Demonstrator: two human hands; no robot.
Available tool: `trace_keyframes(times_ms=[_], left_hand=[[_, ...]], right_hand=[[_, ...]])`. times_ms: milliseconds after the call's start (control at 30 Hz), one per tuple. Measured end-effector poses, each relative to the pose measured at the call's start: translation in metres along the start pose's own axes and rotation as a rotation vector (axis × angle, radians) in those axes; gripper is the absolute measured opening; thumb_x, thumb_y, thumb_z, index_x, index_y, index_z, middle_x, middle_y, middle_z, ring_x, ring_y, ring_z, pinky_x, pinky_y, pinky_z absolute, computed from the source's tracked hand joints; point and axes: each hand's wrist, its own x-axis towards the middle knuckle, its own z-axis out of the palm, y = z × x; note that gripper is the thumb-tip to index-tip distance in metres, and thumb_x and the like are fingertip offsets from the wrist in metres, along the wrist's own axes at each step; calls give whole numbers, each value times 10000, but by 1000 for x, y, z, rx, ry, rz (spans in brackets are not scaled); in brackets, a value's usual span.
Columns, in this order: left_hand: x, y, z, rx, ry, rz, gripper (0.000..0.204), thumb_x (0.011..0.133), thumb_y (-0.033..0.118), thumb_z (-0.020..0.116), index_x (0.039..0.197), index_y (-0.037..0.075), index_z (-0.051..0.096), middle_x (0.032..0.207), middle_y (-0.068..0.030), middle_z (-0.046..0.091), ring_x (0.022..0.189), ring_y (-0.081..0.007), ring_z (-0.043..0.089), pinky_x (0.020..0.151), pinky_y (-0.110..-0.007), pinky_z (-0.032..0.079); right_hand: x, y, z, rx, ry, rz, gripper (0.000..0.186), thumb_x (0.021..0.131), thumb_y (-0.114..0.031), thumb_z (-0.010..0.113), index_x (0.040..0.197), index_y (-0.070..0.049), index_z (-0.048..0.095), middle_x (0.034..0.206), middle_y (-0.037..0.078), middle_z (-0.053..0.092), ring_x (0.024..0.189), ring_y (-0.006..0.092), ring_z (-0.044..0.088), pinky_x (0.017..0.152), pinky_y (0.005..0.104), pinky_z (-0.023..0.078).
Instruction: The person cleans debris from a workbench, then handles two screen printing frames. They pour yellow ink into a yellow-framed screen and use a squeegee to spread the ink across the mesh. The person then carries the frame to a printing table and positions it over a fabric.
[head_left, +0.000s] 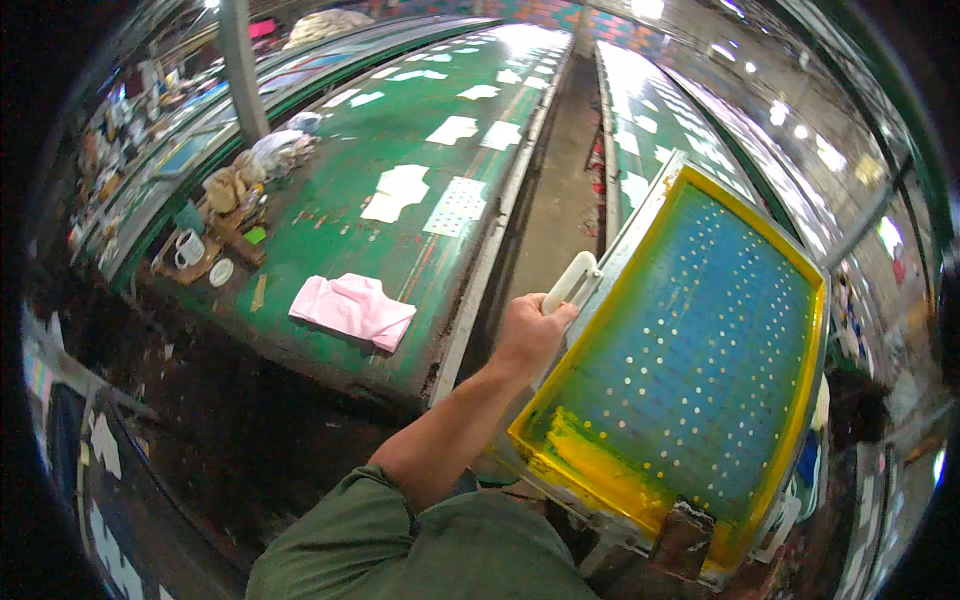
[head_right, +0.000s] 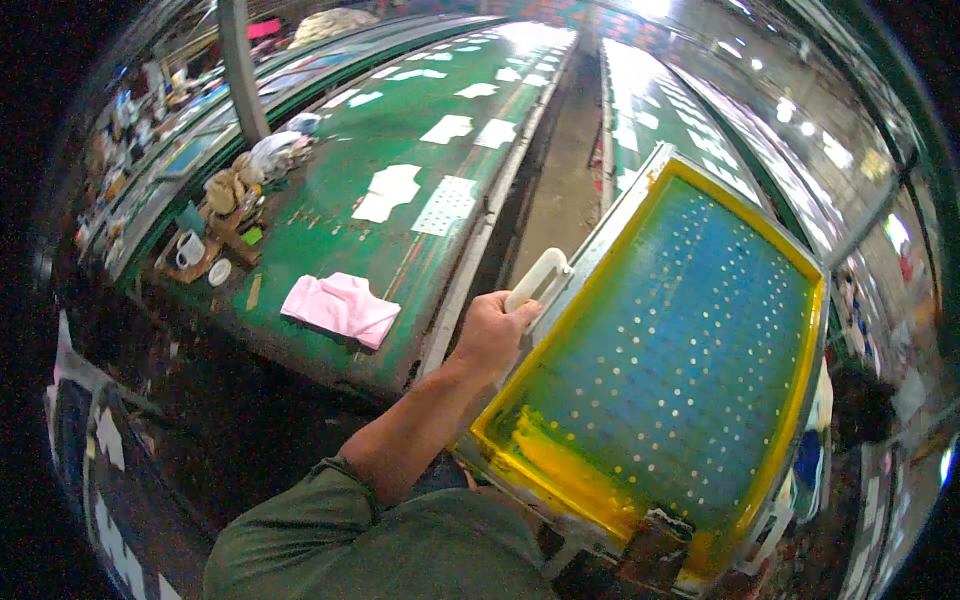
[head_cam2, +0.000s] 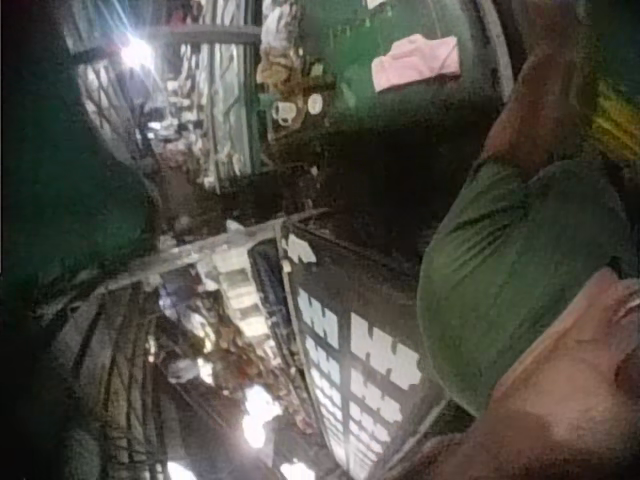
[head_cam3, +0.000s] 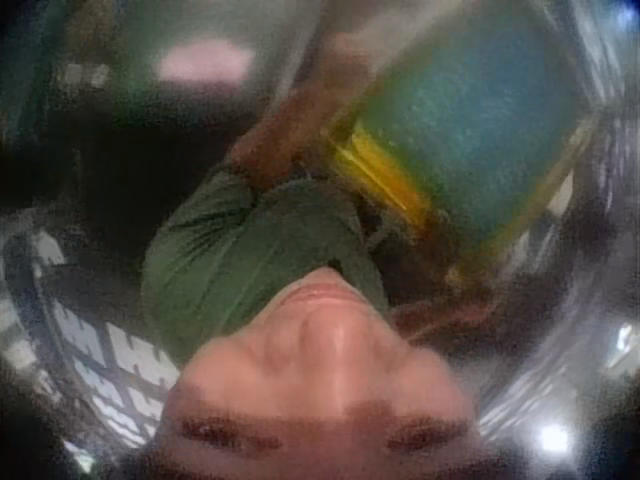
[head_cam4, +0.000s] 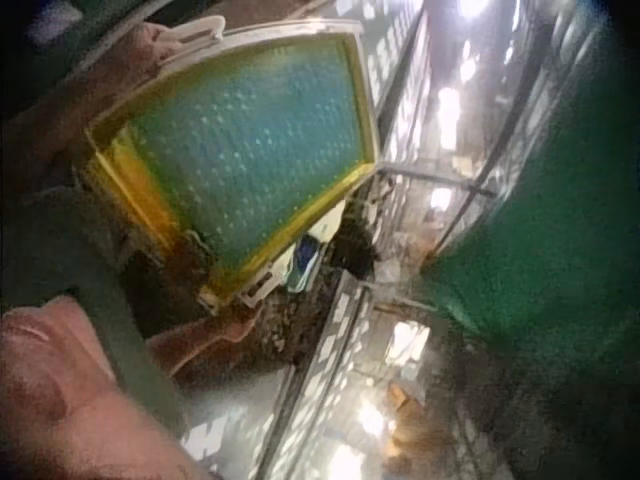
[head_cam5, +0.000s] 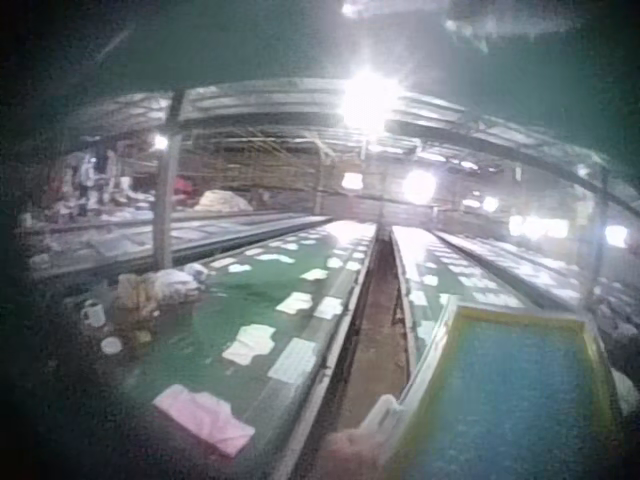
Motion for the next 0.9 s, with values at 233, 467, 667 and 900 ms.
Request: trace_keyframes(times_ms=[233,467,667,900], left_hand=[[62,-14,-80,36,339,106,180,992,159,736,960,-16,758,749,-5,662,670,-97,578,607,-340,477],[80,-9,-150,162,578,45,161,997,141,749,1017,-19,760,782,15,668,691,-73,560,623,-309,463],[42,20,-173,135,789,121,134,967,126,754,1016,1,762,754,-21,660,673,-101,586,622,-319,468],[4,27,-213,106,1073,126,118,967,92,747,1031,-5,769,813,27,654,723,-62,577,648,-273,459]], right_hand=[[89,14,174,1232,-540,35,751,1090,-397,381,1667,68,259,1640,366,357,1519,476,383,1297,544,246],[138,23,326,742,-320,-133,722,1034,-620,492,1516,-89,563,1434,228,643,1318,316,628,1150,459,447],[202,-4,414,1061,-548,-71,724,1031,-604,516,1534,-84,549,1460,223,626,1345,326,605,1163,483,436],[247,-95,512,1545,-1116,135,759,1055,-466,502,1639,2,373,1610,283,454,1490,424,444,1260,567,316]])
